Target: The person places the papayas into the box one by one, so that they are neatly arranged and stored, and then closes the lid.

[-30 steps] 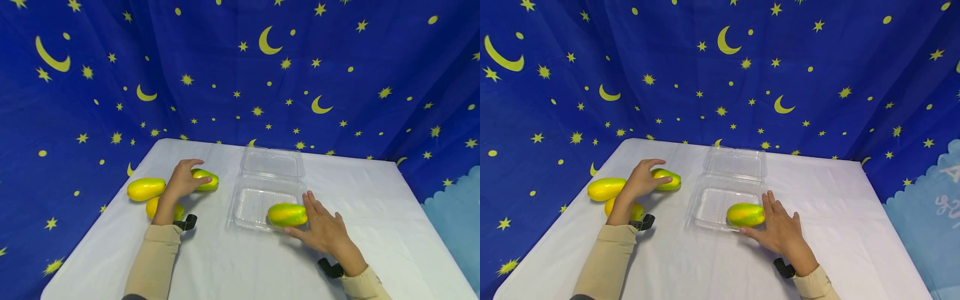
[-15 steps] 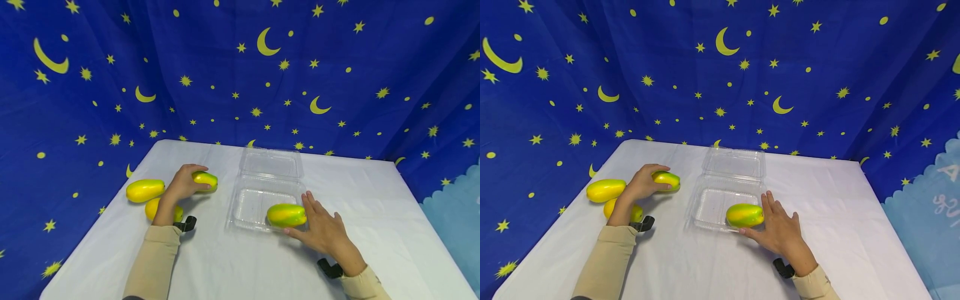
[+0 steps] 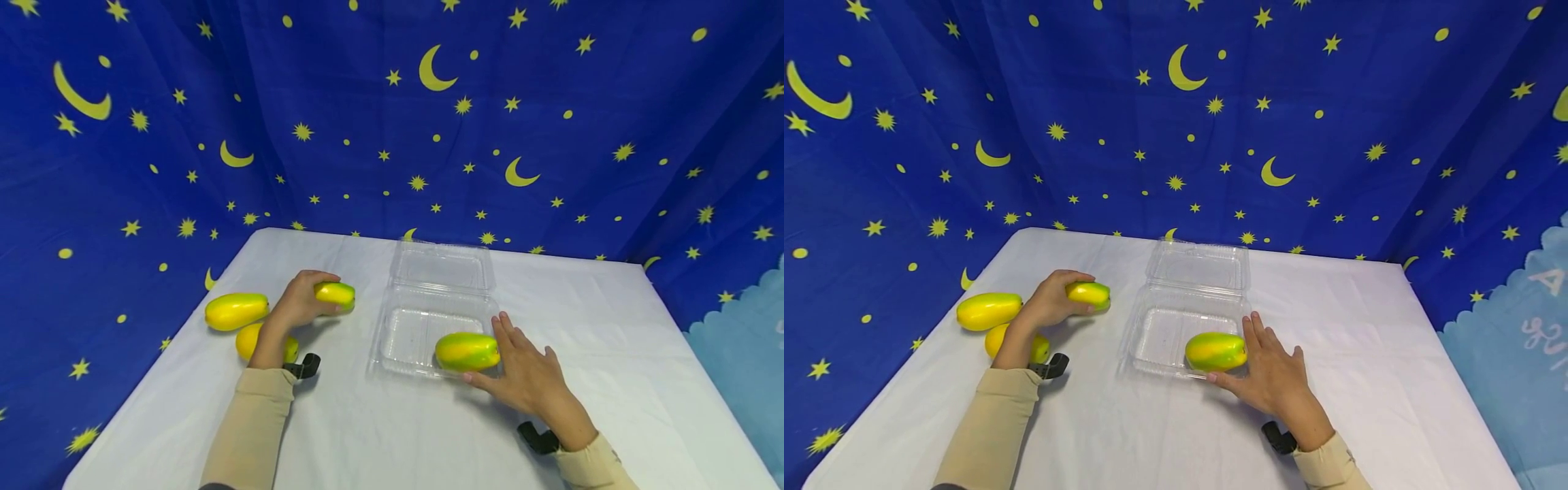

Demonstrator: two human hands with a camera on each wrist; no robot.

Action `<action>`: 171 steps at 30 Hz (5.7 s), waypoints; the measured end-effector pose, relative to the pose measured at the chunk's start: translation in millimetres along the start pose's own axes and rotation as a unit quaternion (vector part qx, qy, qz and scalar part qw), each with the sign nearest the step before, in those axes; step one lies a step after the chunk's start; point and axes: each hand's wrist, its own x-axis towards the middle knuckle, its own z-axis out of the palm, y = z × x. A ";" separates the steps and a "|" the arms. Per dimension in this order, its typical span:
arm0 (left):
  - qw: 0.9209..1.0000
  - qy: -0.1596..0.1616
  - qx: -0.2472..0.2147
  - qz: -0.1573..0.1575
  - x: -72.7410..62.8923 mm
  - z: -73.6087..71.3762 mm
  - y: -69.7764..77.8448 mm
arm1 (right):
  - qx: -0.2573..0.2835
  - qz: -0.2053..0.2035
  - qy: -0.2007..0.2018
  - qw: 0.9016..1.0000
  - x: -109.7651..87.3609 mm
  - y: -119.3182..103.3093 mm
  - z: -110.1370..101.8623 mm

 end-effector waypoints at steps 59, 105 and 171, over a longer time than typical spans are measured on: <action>0.985 0.166 -0.043 -0.030 -12.3 -8.8 46.4 | -0.005 -0.002 -0.002 1.000 -1.7 2.1 1.2; 0.975 0.149 -0.105 0.130 8.6 85.3 158.1 | -0.006 0.007 -0.009 1.000 1.5 -0.6 -3.1; 0.994 -0.017 -0.057 0.089 10.7 159.0 156.9 | -0.007 0.008 -0.004 1.000 -2.3 -1.7 -0.5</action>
